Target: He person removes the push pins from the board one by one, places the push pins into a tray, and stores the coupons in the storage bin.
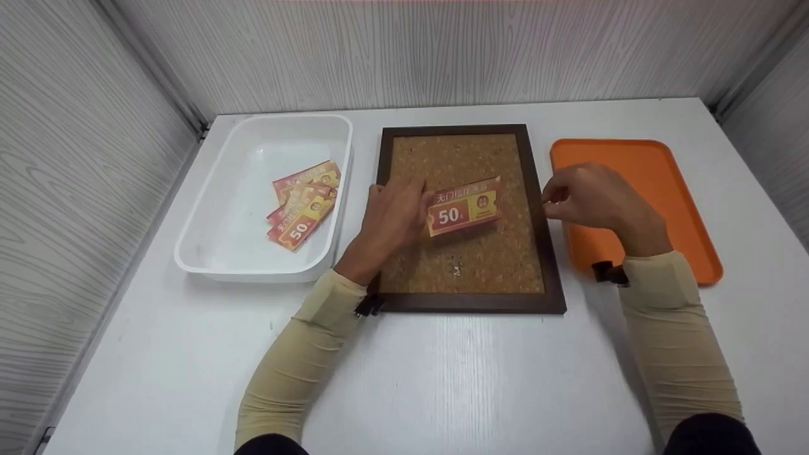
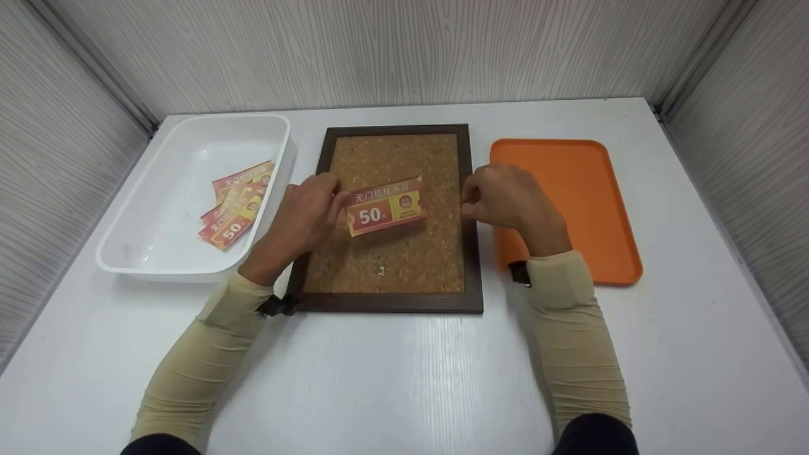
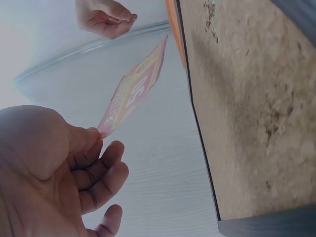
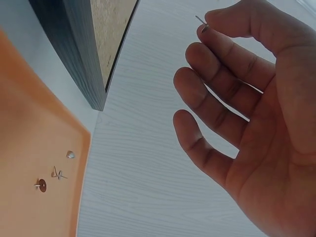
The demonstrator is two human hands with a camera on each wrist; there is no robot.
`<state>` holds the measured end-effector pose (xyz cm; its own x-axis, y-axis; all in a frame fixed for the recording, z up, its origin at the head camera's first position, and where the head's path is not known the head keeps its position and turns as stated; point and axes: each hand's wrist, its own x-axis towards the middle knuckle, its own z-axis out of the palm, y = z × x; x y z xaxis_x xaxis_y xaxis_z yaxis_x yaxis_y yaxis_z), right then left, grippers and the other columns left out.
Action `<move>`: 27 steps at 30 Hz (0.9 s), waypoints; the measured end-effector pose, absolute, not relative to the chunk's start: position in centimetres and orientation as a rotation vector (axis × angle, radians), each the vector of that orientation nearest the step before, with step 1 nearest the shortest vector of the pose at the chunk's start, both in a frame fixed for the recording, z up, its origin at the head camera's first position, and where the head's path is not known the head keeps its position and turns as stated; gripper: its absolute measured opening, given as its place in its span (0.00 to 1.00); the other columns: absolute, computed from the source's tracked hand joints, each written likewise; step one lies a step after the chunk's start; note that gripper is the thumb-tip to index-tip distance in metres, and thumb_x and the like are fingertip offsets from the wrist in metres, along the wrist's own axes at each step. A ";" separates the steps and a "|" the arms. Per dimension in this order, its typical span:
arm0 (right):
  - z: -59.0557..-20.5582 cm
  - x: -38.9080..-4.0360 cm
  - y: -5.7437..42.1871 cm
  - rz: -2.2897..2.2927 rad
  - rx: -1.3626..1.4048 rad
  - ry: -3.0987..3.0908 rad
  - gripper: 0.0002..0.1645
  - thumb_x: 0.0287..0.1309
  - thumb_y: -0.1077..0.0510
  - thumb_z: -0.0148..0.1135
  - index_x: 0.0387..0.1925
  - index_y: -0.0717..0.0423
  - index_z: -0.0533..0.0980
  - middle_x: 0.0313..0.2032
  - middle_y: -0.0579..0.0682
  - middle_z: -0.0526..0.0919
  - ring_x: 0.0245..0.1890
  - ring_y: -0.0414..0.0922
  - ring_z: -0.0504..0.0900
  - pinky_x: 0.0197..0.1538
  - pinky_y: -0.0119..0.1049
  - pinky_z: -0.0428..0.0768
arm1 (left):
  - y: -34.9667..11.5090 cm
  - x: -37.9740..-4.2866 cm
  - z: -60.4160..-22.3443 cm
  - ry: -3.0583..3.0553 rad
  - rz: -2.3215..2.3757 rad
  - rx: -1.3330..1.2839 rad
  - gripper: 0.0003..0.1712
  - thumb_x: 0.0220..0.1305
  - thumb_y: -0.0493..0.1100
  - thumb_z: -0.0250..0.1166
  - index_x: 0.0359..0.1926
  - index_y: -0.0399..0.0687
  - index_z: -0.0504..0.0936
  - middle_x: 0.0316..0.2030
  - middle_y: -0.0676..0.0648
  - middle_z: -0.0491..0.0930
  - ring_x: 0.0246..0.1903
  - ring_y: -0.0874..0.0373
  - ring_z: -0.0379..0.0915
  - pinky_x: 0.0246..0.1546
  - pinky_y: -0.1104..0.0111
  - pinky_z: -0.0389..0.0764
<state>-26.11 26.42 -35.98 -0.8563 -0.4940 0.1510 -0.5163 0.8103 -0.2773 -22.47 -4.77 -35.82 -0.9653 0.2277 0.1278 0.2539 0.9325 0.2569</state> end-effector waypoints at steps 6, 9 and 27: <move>-36.2 -26.4 27.2 0.503 0.825 -2.819 0.05 0.48 0.62 0.63 0.28 0.54 0.84 0.27 0.48 0.85 0.26 0.42 0.78 0.31 0.38 0.73 | -6.2 -22.7 -35.4 -2.902 -0.457 -0.349 0.20 0.75 0.54 0.46 0.49 0.45 0.74 0.40 0.45 0.78 0.44 0.50 0.72 0.49 0.55 0.70; -36.4 -26.6 27.5 0.517 0.803 -2.772 0.04 0.48 0.62 0.64 0.27 0.55 0.84 0.25 0.49 0.84 0.25 0.42 0.77 0.31 0.38 0.73 | -7.1 -22.8 -35.2 -2.861 -0.497 -0.326 0.19 0.75 0.54 0.47 0.47 0.44 0.74 0.39 0.45 0.77 0.42 0.49 0.71 0.46 0.55 0.69; -37.9 -27.9 28.8 0.476 0.571 -2.688 0.10 0.57 0.57 0.61 0.33 0.60 0.84 0.29 0.56 0.84 0.27 0.49 0.79 0.30 0.42 0.72 | -11.9 -23.9 -34.3 -2.802 -0.679 -0.075 0.18 0.74 0.53 0.48 0.47 0.44 0.75 0.40 0.44 0.77 0.43 0.50 0.71 0.47 0.55 0.68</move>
